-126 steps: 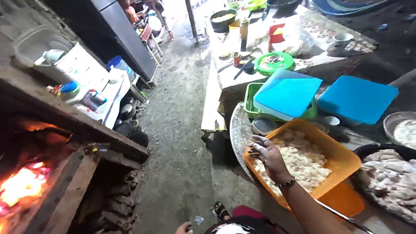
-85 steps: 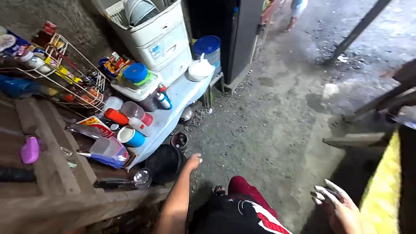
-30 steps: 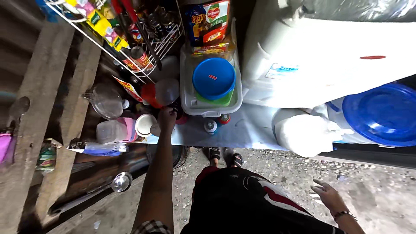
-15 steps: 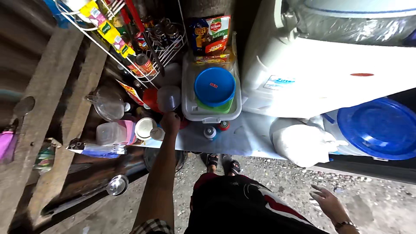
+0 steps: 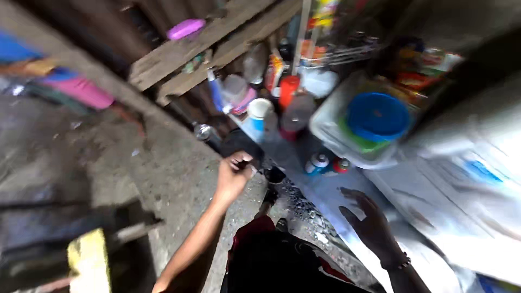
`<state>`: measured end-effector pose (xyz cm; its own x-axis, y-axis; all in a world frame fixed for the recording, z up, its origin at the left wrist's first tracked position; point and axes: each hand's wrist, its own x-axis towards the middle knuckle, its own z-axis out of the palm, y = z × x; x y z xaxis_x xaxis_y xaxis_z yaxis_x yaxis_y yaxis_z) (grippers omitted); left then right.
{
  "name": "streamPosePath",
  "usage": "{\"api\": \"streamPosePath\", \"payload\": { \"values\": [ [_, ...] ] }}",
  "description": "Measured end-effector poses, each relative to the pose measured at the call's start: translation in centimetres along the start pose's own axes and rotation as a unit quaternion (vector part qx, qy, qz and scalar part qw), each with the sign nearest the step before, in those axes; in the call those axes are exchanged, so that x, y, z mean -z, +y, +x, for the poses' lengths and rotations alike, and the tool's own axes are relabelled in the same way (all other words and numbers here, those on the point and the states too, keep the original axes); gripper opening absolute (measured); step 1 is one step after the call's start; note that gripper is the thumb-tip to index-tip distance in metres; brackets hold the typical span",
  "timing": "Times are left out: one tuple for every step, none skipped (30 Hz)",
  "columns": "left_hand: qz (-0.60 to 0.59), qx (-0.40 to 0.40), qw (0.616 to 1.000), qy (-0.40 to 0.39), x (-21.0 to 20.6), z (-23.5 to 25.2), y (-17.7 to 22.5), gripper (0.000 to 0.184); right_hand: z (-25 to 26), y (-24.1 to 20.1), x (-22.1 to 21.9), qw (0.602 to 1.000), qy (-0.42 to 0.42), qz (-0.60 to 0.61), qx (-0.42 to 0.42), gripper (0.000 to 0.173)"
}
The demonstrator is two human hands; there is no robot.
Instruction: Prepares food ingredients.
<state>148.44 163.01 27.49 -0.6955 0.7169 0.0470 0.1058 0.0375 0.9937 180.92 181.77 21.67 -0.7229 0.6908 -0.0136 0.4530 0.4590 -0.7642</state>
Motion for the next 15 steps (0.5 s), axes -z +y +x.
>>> {"api": "streamPosePath", "payload": {
  "values": [
    [-0.044,0.019,0.999,0.025,1.0,-2.5,-0.7,0.009,1.5,-1.6,-1.4,0.998,-0.027,-0.005,0.048,0.052],
    [-0.082,0.040,0.994,0.055,2.1,-4.9,-1.3,0.009,2.6,-3.3,-3.1,0.994,-0.052,-0.006,0.094,0.055],
    [-0.119,0.059,0.987,0.086,3.2,-7.1,-1.9,0.009,3.7,-5.0,-4.9,0.987,-0.082,-0.013,0.137,0.057],
    [-0.147,0.077,0.979,0.117,4.4,-9.1,-2.5,0.010,4.6,-6.9,-6.8,0.978,-0.122,-0.016,0.171,0.060],
    [-0.170,0.095,0.969,0.151,5.8,-10.9,-3.0,0.010,5.4,-8.7,-8.9,0.966,-0.164,-0.022,0.200,0.065],
    [-0.190,0.114,0.958,0.184,7.2,-12.6,-3.5,0.011,5.9,-10.4,-11.1,0.952,-0.208,-0.029,0.223,0.067],
    [-0.209,0.130,0.945,0.215,8.6,-14.1,-3.9,0.013,6.2,-12.0,-13.5,0.936,-0.249,-0.042,0.245,0.069],
    [-0.231,0.145,0.930,0.245,10.0,-15.5,-4.3,0.015,6.5,-13.5,-15.8,0.918,-0.289,-0.064,0.263,0.071],
    [-0.256,0.158,0.913,0.274,11.4,-16.6,-4.7,0.016,6.8,-15.1,-18.1,0.899,-0.324,-0.096,0.279,0.072],
    [-0.282,0.168,0.895,0.301,12.9,-17.5,-5.0,0.018,6.9,-16.7,-20.4,0.880,-0.345,-0.128,0.300,0.071],
    [-0.306,0.175,0.877,0.327,14.5,-18.3,-5.5,0.019,6.9,-18.5,-22.8,0.866,-0.354,-0.148,0.321,0.068],
    [-0.325,0.178,0.860,0.351,16.2,-19.1,-6.0,0.020,6.8,-20.4,-25.1,0.855,-0.363,-0.161,0.333,0.064],
    [-0.340,0.178,0.846,0.371,18.1,-19.9,-6.5,0.020,6.8,-22.2,-27.4,0.847,-0.372,-0.173,0.339,0.060],
    [-0.354,0.179,0.832,0.388,20.1,-20.7,-7.1,0.020,6.7,-24.1,-29.8,0.840,-0.379,-0.179,0.344,0.055],
    [-0.364,0.178,0.821,0.404,22.3,-21.4,-7.7,0.020,6.6,-26.0,-32.2,0.836,-0.384,-0.176,0.351,0.050]
  ]
}}
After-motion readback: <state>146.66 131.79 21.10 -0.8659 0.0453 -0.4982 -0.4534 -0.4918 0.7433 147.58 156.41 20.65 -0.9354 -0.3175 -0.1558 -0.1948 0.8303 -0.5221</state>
